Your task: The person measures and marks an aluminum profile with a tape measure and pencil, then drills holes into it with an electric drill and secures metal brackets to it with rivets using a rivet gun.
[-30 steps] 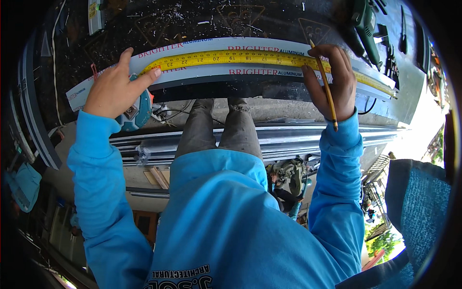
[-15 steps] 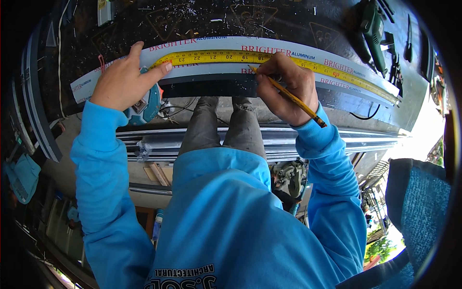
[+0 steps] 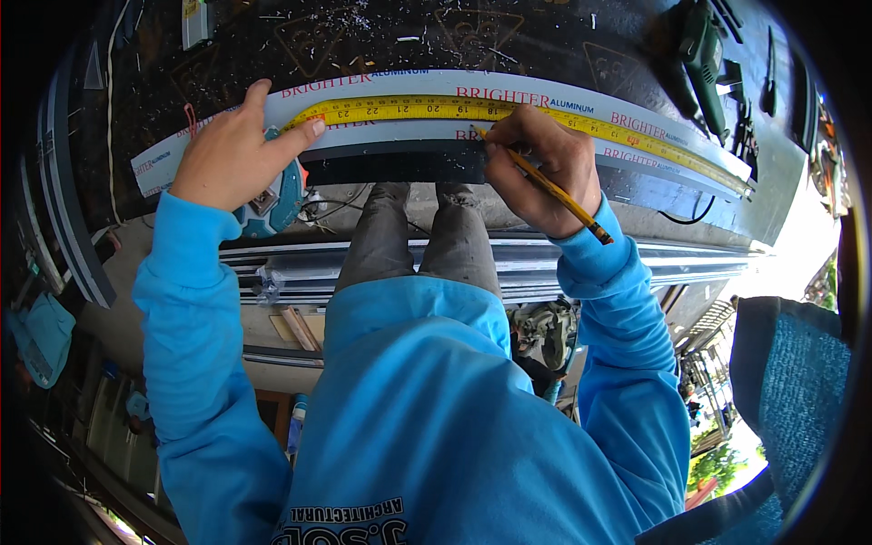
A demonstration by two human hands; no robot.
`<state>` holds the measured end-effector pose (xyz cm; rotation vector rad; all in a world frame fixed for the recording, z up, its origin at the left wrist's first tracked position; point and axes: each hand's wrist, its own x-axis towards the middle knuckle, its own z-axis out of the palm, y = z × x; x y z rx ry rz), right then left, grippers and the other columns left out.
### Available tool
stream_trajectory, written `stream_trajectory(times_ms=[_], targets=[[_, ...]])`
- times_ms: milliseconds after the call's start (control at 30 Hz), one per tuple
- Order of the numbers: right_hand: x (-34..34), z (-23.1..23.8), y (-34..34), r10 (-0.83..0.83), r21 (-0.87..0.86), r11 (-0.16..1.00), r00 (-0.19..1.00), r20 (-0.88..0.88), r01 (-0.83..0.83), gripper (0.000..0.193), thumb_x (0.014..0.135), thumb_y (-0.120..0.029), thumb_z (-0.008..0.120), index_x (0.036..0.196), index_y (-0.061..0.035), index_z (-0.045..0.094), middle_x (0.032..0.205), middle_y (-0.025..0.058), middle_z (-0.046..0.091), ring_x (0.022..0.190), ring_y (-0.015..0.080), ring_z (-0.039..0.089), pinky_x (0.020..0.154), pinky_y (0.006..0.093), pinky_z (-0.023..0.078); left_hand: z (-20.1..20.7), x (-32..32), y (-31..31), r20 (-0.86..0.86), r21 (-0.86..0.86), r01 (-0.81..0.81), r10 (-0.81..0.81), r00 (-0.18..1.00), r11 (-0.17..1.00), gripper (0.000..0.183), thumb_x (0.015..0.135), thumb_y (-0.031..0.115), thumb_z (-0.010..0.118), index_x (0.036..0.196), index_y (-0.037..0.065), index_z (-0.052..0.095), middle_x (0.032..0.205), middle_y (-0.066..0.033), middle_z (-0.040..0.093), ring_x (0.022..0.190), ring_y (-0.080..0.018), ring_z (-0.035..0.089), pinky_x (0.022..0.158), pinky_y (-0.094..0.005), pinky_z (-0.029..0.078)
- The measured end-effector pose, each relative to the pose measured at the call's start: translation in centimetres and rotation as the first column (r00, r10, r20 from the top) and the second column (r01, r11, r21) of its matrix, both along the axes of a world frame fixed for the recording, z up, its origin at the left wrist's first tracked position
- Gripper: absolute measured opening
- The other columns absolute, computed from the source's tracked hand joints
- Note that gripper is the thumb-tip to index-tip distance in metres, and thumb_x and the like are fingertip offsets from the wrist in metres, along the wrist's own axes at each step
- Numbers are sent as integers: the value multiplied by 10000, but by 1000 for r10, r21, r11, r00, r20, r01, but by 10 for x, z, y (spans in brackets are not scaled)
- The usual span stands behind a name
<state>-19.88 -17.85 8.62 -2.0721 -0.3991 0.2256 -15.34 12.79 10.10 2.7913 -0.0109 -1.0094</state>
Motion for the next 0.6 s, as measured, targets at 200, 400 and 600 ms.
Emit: stream_trajectory(times_ms=[200, 400, 600], targets=[[-2, -3, -3, -16, 15, 1000, 1000, 9, 16, 123, 761, -26, 670, 820, 5, 566, 791, 200, 649, 685, 314, 680, 608, 380, 542, -5, -2, -1, 23, -22, 0, 1, 1000, 1000, 935, 825, 641, 611, 1369, -101, 443, 1015, -313, 671, 924, -402, 699, 845, -450, 548], [-1, 1, -9, 5, 2, 1000, 999, -33, -5, 133, 748, -29, 680, 831, 11, 583, 789, 205, 642, 714, 310, 678, 626, 351, 529, -4, 1, -5, 12, 2, 7, -7, 1000, 1000, 941, 820, 648, 612, 1383, -85, 436, 1007, -307, 672, 936, -408, 692, 844, -459, 544], [10, 41, -67, -472, 392, 820, 880, 51, 417, 138, 925, -97, 565, 1030, -7, 566, 949, 140, 679, 745, 195, 640, 728, 338, 524, 10, -2, -2, 96, -59, 100, -94, 991, 993, 970, 795, 615, 662, 1452, -31, 359, 1017, -283, 676, 949, -407, 681, 866, -460, 534]])
